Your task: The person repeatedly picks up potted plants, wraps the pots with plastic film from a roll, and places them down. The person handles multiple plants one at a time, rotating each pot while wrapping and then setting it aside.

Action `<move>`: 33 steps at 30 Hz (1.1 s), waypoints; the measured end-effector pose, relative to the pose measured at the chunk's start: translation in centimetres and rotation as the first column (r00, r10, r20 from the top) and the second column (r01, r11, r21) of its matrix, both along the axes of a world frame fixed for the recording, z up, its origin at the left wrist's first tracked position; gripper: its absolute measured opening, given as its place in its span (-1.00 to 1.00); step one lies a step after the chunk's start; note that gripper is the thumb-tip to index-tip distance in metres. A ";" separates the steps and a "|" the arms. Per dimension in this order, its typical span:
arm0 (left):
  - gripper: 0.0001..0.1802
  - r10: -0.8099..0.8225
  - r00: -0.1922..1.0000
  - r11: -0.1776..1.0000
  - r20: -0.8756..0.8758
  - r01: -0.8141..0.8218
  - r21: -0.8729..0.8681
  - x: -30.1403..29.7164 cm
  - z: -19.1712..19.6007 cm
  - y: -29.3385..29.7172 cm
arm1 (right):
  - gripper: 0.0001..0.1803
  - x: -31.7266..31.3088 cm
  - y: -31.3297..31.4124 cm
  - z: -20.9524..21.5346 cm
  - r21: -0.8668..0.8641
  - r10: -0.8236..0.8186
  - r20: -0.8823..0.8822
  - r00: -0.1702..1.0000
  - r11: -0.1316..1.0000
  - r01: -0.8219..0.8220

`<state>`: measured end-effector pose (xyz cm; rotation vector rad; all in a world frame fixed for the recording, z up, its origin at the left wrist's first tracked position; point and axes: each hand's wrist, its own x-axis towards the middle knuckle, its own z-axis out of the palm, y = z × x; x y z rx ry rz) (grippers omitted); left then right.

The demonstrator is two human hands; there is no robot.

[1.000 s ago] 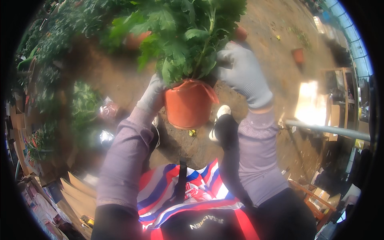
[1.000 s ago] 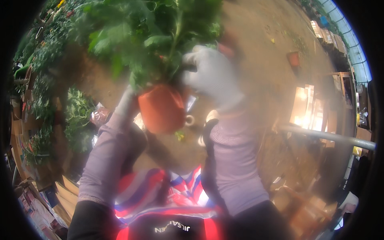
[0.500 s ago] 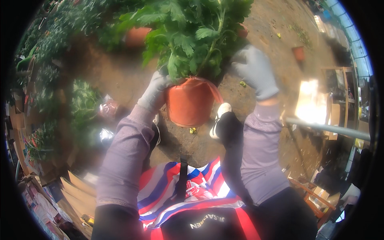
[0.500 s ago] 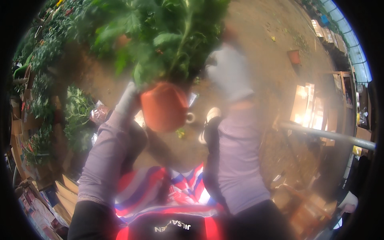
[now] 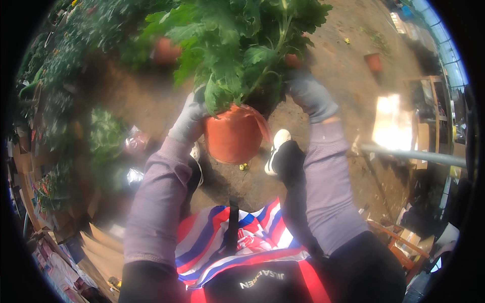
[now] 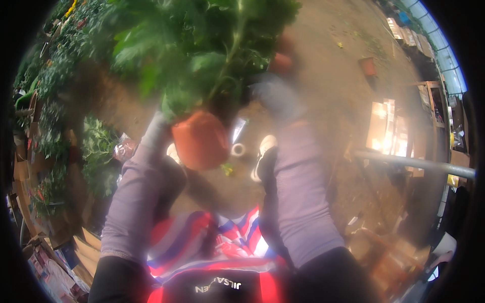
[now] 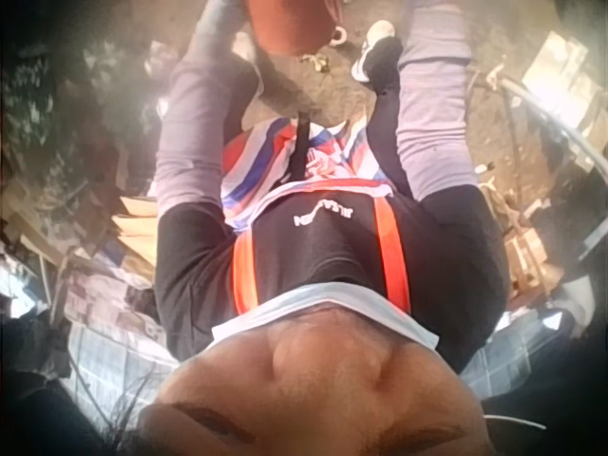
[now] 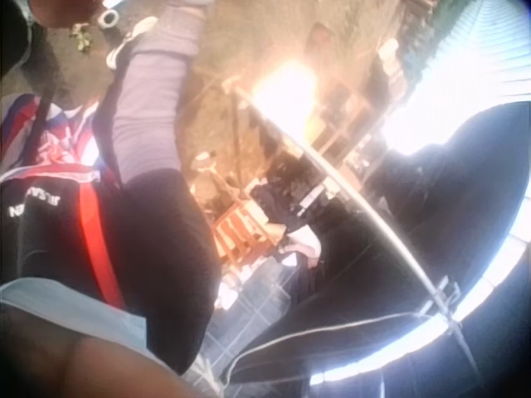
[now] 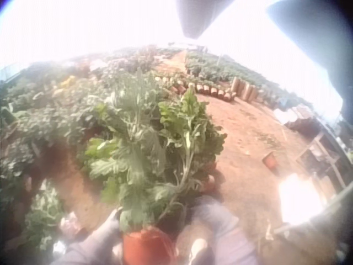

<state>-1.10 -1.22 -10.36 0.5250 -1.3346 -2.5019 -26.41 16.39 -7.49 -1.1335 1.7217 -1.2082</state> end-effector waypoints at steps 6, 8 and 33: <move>-0.32 -0.033 0.999 0.998 -0.016 0.033 0.051 0.4 -0.2 0.1 | -0.69 2.1 -1.0 2.2 0.215 -0.187 0.375 0.908 0.970 0.111; -0.31 -0.042 0.999 0.996 -0.029 0.044 0.079 0.4 -0.4 0.1 | -0.68 2.4 -1.4 1.8 0.167 -0.168 0.393 0.904 0.980 0.109; -0.49 0.038 0.990 0.949 -0.133 0.006 0.314 1.5 -1.5 -0.5 | -0.64 -1.6 2.1 2.0 -0.207 -0.055 -0.558 0.828 0.976 -0.074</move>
